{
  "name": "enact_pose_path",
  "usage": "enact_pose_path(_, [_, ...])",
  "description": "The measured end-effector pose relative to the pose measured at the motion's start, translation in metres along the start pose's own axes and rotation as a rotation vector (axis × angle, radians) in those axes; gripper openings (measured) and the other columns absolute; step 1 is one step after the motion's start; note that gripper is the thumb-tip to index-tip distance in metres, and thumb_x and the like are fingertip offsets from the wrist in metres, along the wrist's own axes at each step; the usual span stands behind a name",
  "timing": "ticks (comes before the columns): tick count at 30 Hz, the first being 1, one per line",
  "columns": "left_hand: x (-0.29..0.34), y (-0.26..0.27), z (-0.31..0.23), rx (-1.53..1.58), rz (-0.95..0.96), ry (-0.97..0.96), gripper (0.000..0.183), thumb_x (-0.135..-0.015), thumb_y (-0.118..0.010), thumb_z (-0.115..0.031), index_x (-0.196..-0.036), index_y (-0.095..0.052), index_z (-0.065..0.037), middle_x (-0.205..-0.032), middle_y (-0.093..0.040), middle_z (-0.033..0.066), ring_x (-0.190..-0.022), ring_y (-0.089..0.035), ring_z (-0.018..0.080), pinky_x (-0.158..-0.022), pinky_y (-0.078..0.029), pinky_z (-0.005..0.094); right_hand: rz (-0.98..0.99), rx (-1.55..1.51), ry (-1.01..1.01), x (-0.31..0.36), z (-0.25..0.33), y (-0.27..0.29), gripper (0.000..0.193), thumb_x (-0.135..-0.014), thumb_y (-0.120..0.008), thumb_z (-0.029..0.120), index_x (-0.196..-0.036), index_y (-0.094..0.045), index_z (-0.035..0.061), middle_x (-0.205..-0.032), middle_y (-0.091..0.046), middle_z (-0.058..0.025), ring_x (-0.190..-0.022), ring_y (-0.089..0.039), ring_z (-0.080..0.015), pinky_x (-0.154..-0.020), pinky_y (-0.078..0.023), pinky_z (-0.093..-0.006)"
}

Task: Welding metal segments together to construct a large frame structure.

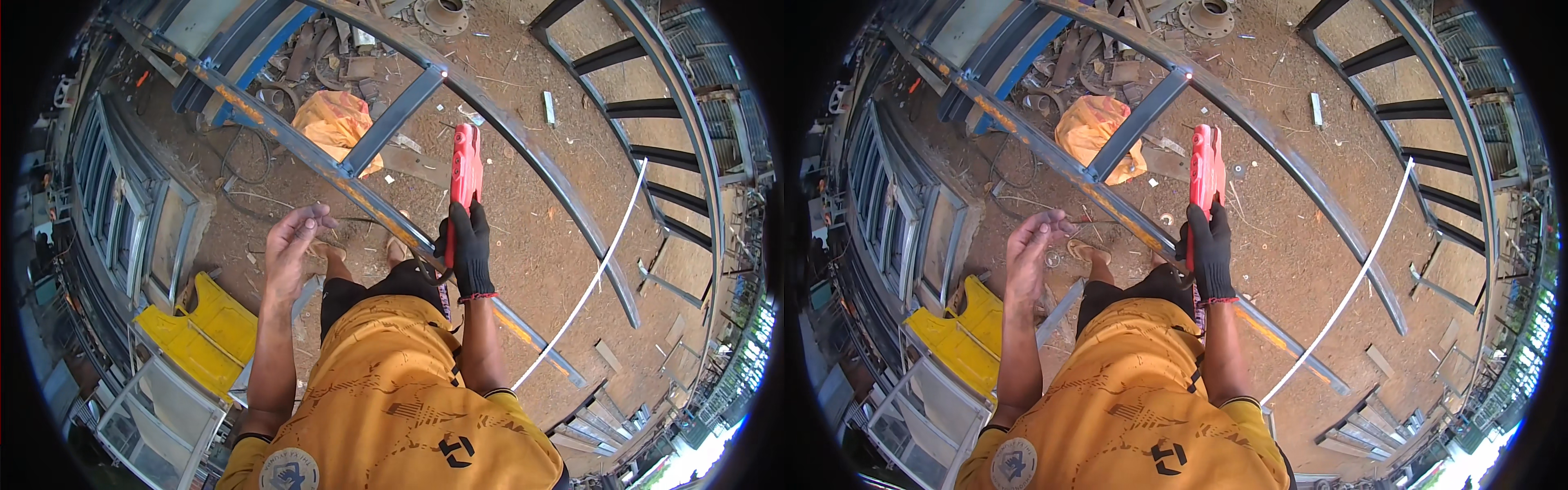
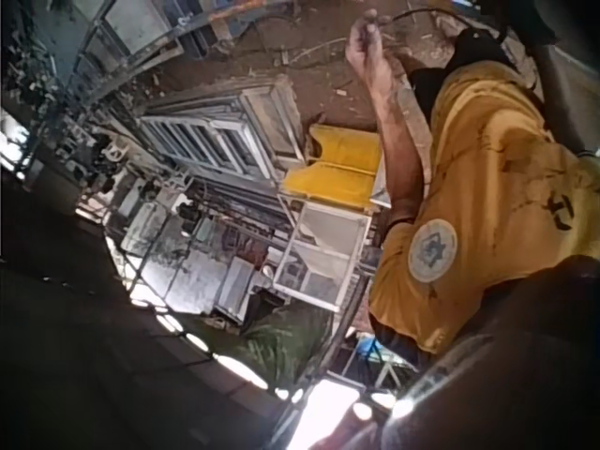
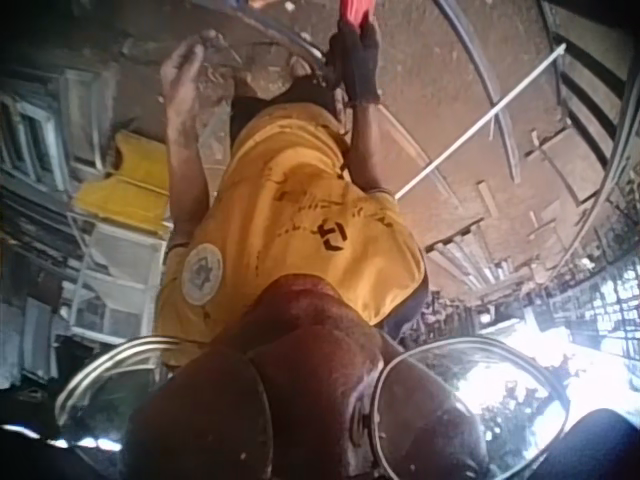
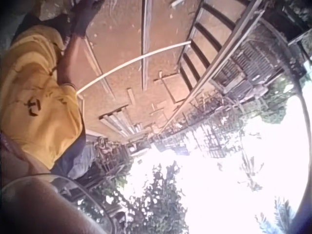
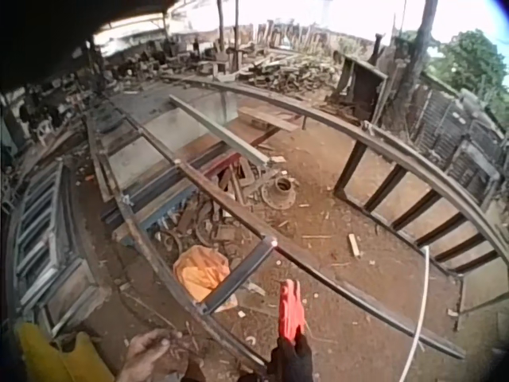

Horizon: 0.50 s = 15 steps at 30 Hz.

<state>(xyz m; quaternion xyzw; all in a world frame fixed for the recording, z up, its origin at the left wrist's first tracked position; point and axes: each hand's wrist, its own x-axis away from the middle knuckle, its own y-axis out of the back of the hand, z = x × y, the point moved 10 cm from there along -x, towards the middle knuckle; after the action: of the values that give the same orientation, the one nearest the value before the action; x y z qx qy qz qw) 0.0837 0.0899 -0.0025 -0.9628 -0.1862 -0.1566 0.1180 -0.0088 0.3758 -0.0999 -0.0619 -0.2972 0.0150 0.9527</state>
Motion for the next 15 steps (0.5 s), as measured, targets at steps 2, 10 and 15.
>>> enact_pose_path(2, [-0.001,-0.002,0.002,-0.015,0.005,0.014,0.026,-0.1,-0.055,-0.011,-0.121,-0.062,0.004,-0.104,-0.069,0.0108,-0.1,-0.065,0.0187,-0.094,-0.049,0.0338,0.027,-0.006,-0.002,0.002,-0.004,-0.001,0.032,-0.096,-0.062,0.036,-0.106,-0.054,0.0074,-0.064,-0.054,-0.0032,-0.044,-0.054,-0.0161,-0.039,-0.045,-0.0316])
enact_pose_path(10, [-0.005,-0.018,0.01,-0.075,0.045,0.029,0.025,-0.1,-0.056,-0.011,-0.119,-0.063,0.003,-0.104,-0.068,0.0102,-0.101,-0.065,0.0179,-0.093,-0.048,0.0324,-0.048,-0.164,-0.007,-0.025,0.018,-0.03,0.035,-0.095,-0.061,0.041,-0.096,-0.054,0.0067,-0.063,-0.054,-0.0046,-0.042,-0.053,-0.0181,-0.038,-0.046,-0.0335])
enact_pose_path(15, [-0.002,-0.022,0.015,-0.112,0.066,0.036,0.025,-0.099,-0.055,-0.009,-0.119,-0.063,0.005,-0.105,-0.068,0.0103,-0.101,-0.065,0.0185,-0.096,-0.048,0.0337,-0.049,-0.157,-0.005,-0.042,0.028,-0.051,0.039,-0.094,-0.061,0.044,-0.095,-0.054,0.0061,-0.063,-0.054,-0.0052,-0.044,-0.055,-0.0188,-0.04,-0.048,-0.0341])
